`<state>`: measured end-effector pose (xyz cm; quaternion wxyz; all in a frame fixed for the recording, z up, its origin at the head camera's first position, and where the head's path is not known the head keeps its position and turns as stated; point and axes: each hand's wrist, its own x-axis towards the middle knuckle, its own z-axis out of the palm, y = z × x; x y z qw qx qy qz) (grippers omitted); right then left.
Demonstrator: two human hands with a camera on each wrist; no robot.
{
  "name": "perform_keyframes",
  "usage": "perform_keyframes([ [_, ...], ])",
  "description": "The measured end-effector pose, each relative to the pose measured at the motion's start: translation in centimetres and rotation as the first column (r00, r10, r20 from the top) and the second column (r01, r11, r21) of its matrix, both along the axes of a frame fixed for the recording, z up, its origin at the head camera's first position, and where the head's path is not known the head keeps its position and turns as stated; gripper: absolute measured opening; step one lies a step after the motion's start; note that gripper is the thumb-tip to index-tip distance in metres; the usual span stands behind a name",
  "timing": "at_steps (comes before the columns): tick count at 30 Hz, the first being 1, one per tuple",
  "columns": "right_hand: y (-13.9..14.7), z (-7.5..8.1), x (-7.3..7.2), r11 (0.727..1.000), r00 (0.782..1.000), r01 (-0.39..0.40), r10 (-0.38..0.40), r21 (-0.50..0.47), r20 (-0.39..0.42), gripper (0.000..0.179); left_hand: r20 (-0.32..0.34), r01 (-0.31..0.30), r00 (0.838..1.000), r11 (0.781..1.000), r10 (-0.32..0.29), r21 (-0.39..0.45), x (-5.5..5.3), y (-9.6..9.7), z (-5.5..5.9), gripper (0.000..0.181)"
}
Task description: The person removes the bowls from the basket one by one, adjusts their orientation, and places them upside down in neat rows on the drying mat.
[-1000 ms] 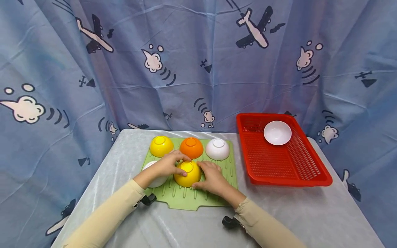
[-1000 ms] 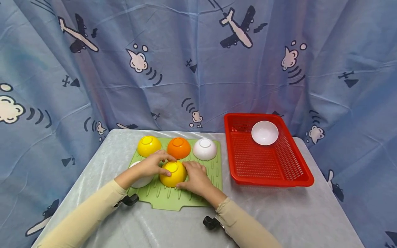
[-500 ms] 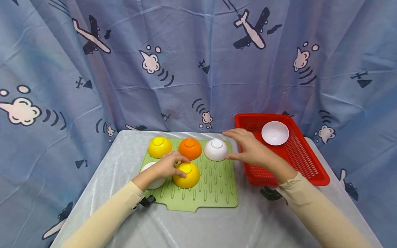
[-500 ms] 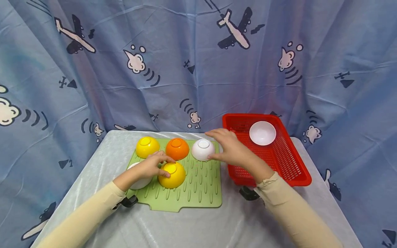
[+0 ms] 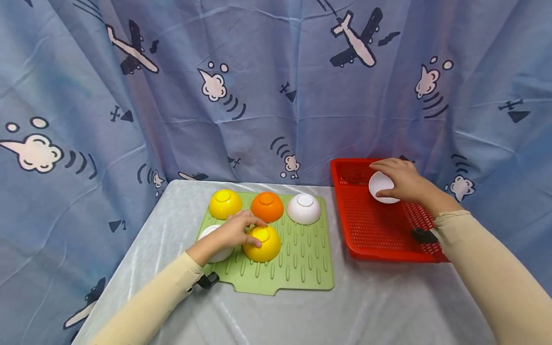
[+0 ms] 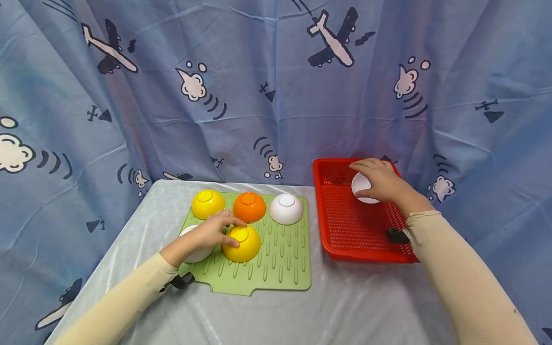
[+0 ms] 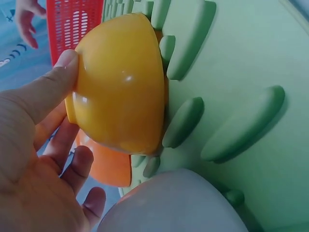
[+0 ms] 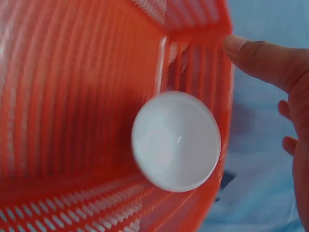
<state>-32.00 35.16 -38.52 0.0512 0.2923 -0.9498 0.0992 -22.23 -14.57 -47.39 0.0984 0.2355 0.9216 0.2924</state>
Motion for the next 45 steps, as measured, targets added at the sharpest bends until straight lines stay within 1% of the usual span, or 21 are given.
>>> perform_keyframes([
  [4, 1.8, -1.0, -1.3, 0.998, 0.999, 0.040, -0.041, 0.042, 0.017, 0.083, -0.018, -0.030, 0.999, 1.000, 0.030, 0.000, 0.2, 0.2, -0.2, 0.055],
  [7, 3.0, -1.8, -2.1, 0.996, 0.997, 0.063, -0.066, 0.061, 0.036, 0.086, -0.004, -0.072, 0.997, 0.997, 0.072, 0.026, 0.5, 0.3, -0.3, 0.055],
  [10, 4.0, -2.5, -2.6, 0.993, 0.994, 0.094, -0.097, 0.071, 0.044, 0.090, 0.005, -0.113, 0.994, 0.991, 0.113, 0.065, 0.9, 0.5, -0.4, 0.056],
  [13, 4.9, -2.9, -3.1, 0.990, 0.990, 0.123, -0.127, 0.073, 0.059, 0.094, -0.001, -0.141, 0.990, 0.986, 0.142, 0.090, 1.2, 0.5, -0.5, 0.058],
  [18, 6.0, -3.9, -3.9, 0.985, 0.986, 0.134, -0.143, 0.105, 0.088, 0.100, 0.000, -0.178, 0.984, 0.978, 0.179, 0.113, 1.4, 0.4, -0.7, 0.057],
  [22, 6.8, -4.9, -4.5, 0.981, 0.982, 0.145, -0.159, 0.133, 0.104, 0.105, -0.008, -0.172, 0.985, 0.979, 0.174, 0.108, 1.5, 0.4, -0.9, 0.058],
  [27, 7.4, -5.9, -4.8, 0.978, 0.981, 0.150, -0.166, 0.144, 0.103, 0.112, -0.030, -0.149, 0.988, 0.987, 0.151, 0.062, 1.7, 0.5, -0.7, 0.058],
  [33, 7.0, -6.4, -4.9, 0.986, 0.989, 0.131, -0.137, 0.102, 0.053, 0.115, -0.041, -0.159, 0.986, 0.986, 0.161, 0.047, 1.8, 0.5, -0.5, 0.057],
  [37, 6.7, -6.7, -5.1, 0.987, 0.990, 0.137, -0.141, 0.089, 0.032, 0.118, -0.053, -0.149, 0.987, 0.988, 0.152, 0.049, 1.9, 0.4, -0.6, 0.057],
  [42, 6.1, -7.1, -5.4, 0.984, 0.988, 0.151, -0.154, 0.091, 0.023, 0.121, -0.058, -0.147, 0.987, 0.988, 0.150, 0.052, 1.9, 0.3, -0.5, 0.057],
  [45, 5.5, -7.1, -5.6, 0.985, 0.990, 0.142, -0.144, 0.099, 0.010, 0.120, -0.065, -0.149, 0.986, 0.988, 0.151, 0.047, 1.9, 0.3, -0.4, 0.056],
])
